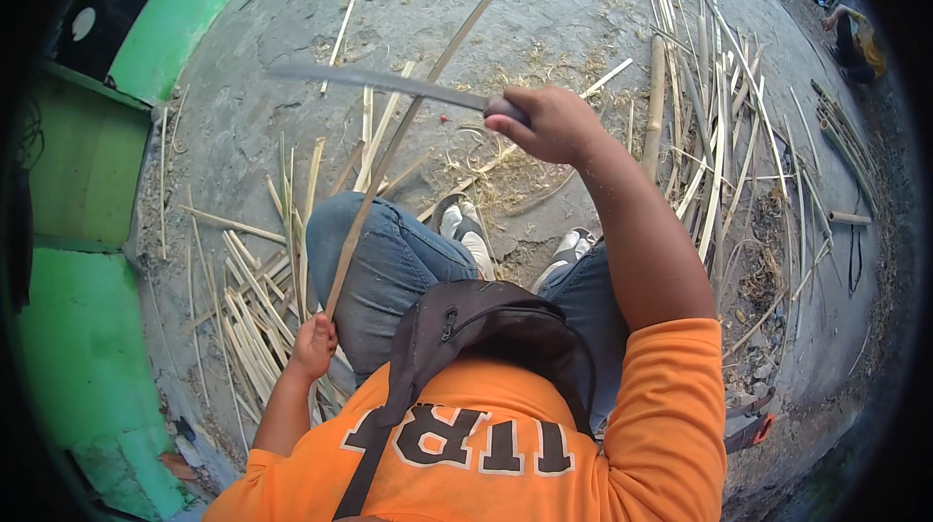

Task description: The person uses a machete to shave and refine long strips of bamboo, repeatedly sliding the blade along the edges and surfaces to smooth them. They handle several strips one by one, occasionally shifting their position or adjusting the pile of bamboo on the ground.

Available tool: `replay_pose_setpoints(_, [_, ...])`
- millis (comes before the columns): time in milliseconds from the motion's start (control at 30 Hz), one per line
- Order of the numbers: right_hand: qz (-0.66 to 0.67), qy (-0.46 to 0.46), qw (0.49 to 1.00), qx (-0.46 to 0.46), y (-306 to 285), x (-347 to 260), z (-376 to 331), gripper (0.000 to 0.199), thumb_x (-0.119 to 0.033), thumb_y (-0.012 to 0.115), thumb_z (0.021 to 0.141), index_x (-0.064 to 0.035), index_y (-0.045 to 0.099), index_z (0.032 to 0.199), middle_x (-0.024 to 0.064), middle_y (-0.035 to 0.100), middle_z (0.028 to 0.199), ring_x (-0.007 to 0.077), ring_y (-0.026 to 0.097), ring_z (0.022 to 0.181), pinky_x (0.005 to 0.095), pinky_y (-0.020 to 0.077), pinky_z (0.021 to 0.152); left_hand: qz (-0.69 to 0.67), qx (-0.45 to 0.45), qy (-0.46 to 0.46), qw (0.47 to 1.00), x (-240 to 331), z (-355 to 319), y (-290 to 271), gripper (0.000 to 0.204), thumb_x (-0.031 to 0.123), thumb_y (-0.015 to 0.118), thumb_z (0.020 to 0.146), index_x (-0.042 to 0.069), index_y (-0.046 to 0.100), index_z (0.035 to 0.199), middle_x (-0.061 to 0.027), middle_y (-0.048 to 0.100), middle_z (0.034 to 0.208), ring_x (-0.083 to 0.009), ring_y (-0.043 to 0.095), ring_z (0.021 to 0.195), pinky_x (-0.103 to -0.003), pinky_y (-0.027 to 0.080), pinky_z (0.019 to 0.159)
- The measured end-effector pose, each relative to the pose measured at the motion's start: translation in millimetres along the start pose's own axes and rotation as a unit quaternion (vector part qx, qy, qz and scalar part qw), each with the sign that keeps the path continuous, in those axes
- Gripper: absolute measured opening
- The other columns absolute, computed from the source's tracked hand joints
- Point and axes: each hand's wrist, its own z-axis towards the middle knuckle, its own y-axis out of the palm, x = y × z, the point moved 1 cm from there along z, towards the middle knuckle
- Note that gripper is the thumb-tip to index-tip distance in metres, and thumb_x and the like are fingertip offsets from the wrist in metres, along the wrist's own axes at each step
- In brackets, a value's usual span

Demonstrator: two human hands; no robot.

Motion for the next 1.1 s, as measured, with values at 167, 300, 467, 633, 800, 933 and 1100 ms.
replay_pose_setpoints(167, [-0.006,0.045,0.999,0.017,12.1,0.3,4.7,0.053,-0.060,0.060,0.100,-0.0075,0.066,0.100,0.0193,0.070,0.079,0.0416,0.070,0.075,0.0503,0.0537,0.069,-0.001,-0.006,-0.014,1.000,1.5,-3.1,-0.6,0.060,0.064,0.042,0.108,0.009,0.050,0.085,0.0022,0.045,0.068,-0.0086,0.043,0.060,-0.026,0.036,0.054])
replay_pose_setpoints(300, [-0.012,0.034,0.999,-0.001,9.2,-26.0,-1.1,0.053,-0.062,0.061,0.099,-0.0088,0.065,0.098,0.0186,0.068,0.076,0.0425,0.070,0.074,0.0516,0.0528,0.068,0.024,0.009,0.009,1.000,2.0,-1.9,1.9,0.062,0.065,0.042,0.108,0.008,0.051,0.084,0.0016,0.046,0.067,-0.0094,0.044,0.060,-0.027,0.036,0.055])
replay_pose_setpoints(467, [-0.097,-0.075,0.991,-0.054,-21.3,-38.5,-3.8,0.051,-0.063,0.065,0.095,-0.0124,0.064,0.092,0.0132,0.067,0.073,0.0392,0.068,0.070,0.0500,0.0518,0.065,0.104,0.028,0.065,0.992,-10.9,0.7,-4.4,0.066,0.072,0.041,0.104,0.009,0.049,0.086,0.0024,0.044,0.067,-0.0085,0.041,0.057,-0.026,0.034,0.053])
replay_pose_setpoints(633, [0.026,0.077,0.997,0.010,-34.6,20.0,-5.1,0.045,-0.052,0.064,0.101,-0.0070,0.065,0.097,0.0148,0.066,0.073,0.0342,0.067,0.068,0.0455,0.0509,0.065,0.125,0.027,0.084,0.988,-4.0,2.6,-1.8,0.066,0.072,0.042,0.104,0.009,0.049,0.084,0.0024,0.045,0.067,-0.0087,0.043,0.058,-0.027,0.034,0.053])
replay_pose_setpoints(800, [-0.052,0.044,0.998,0.006,-7.6,-2.1,-5.0,0.047,-0.055,0.063,0.100,-0.0086,0.066,0.098,0.0169,0.068,0.077,0.0383,0.069,0.073,0.0495,0.0525,0.067,0.129,0.024,0.051,0.990,-6.5,1.6,-3.2,0.065,0.071,0.044,0.103,0.009,0.049,0.085,0.0027,0.044,0.067,-0.0083,0.042,0.058,-0.026,0.033,0.052])
replay_pose_setpoints(933, [-0.088,-0.042,0.995,-0.015,-10.5,-24.3,-3.6,0.047,-0.060,0.064,0.097,-0.0129,0.066,0.096,0.0148,0.069,0.078,0.0393,0.070,0.075,0.0502,0.0532,0.066,0.091,0.014,0.043,0.995,-15.7,2.7,-7.1,0.064,0.072,0.045,0.103,0.010,0.048,0.086,0.0031,0.042,0.068,-0.0077,0.041,0.058,-0.025,0.033,0.052])
replay_pose_setpoints(1100, [0.012,0.093,0.993,0.077,-20.1,28.2,-1.8,0.054,-0.062,0.062,0.099,-0.0090,0.069,0.097,0.0133,0.069,0.075,0.0286,0.071,0.071,0.0442,0.0543,0.066,0.095,0.018,0.039,0.995,-10.1,4.0,-7.4,0.067,0.067,0.043,0.106,0.005,0.051,0.081,0.0009,0.048,0.065,-0.0108,0.047,0.061,-0.029,0.038,0.057])
